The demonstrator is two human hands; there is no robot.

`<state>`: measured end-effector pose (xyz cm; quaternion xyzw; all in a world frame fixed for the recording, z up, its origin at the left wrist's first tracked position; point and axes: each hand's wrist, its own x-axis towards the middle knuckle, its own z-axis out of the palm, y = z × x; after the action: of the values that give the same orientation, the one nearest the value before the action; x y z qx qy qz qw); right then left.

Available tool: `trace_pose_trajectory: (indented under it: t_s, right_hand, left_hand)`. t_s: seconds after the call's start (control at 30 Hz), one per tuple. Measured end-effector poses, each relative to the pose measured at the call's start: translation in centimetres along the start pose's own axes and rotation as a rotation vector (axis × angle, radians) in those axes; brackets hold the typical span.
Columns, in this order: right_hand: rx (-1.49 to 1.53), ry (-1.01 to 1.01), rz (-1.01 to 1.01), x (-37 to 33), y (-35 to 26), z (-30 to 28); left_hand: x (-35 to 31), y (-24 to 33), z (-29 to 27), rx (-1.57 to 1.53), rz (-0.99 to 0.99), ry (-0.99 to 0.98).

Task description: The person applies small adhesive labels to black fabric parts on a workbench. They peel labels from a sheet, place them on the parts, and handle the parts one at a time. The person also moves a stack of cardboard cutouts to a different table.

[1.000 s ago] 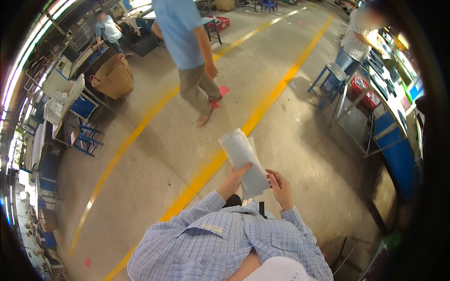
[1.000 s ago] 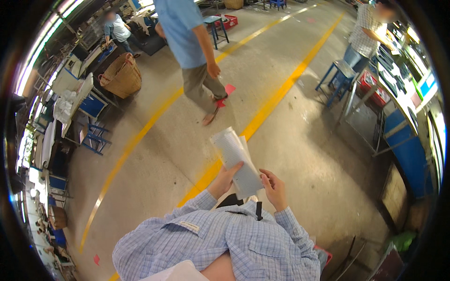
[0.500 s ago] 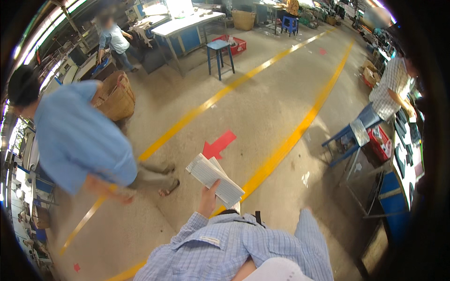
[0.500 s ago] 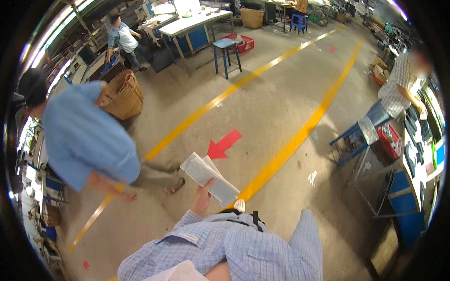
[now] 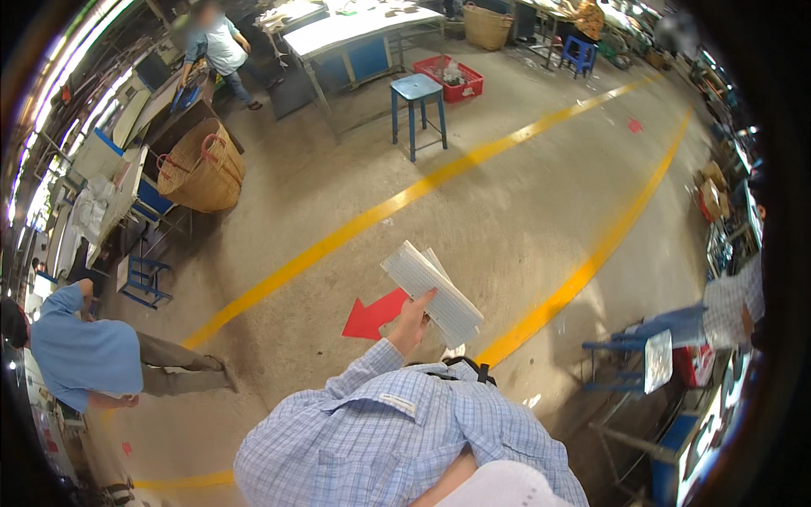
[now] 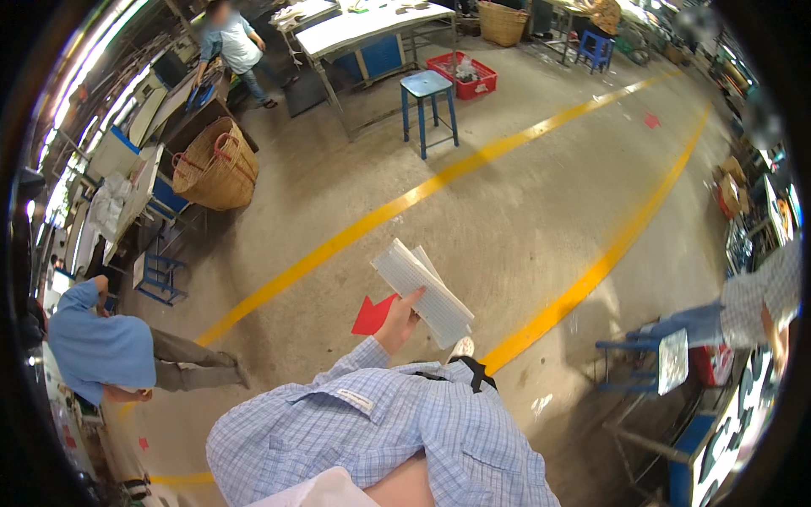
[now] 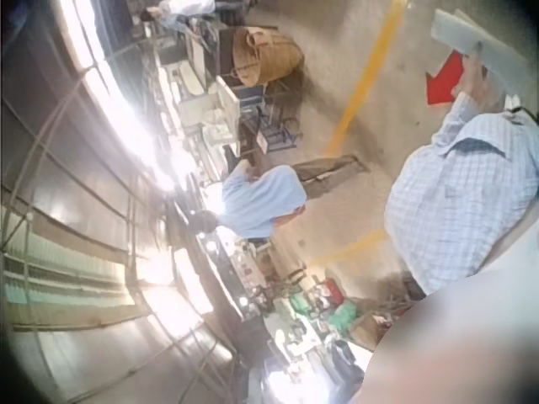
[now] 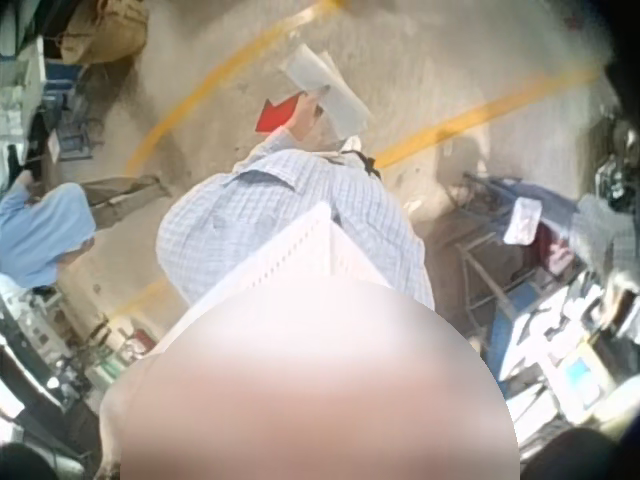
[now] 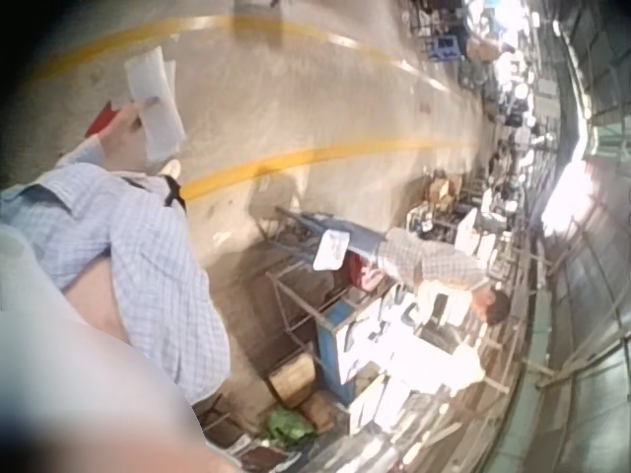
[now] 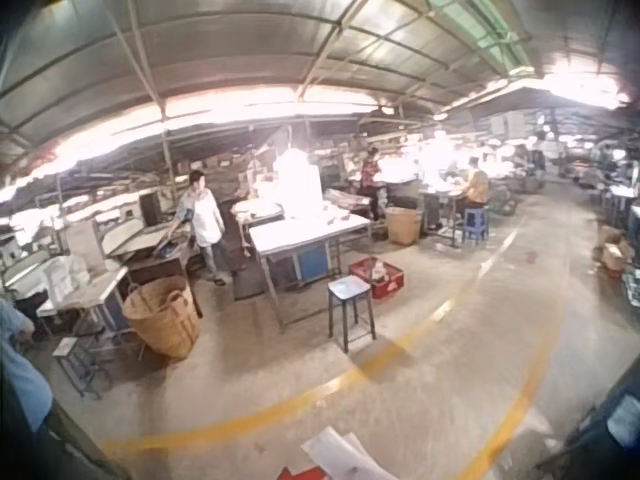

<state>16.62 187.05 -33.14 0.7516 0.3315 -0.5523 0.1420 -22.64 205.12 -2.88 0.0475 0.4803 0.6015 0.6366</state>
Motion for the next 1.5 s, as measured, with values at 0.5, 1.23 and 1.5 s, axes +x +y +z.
trace_pose_trajectory:
  t_s: [0.5, 1.23, 1.5]
  right_hand:
    - [0.142, 0.3, -0.415, 19.6, -62.5, -40.9]
    - [-0.289, 0.098, -0.117, 42.3, -102.8, -75.4]
    - [-0.002, 0.264, -0.509, 53.5, -142.0, -87.1]
  left_hand:
    - [39.4, 12.6, 19.9, -0.082, 0.024, 0.215]
    - [93.3, 34.5, 52.1, -0.136, 0.051, 0.315]
    - [106.8, 43.9, 56.4, -0.295, 0.197, 0.46]
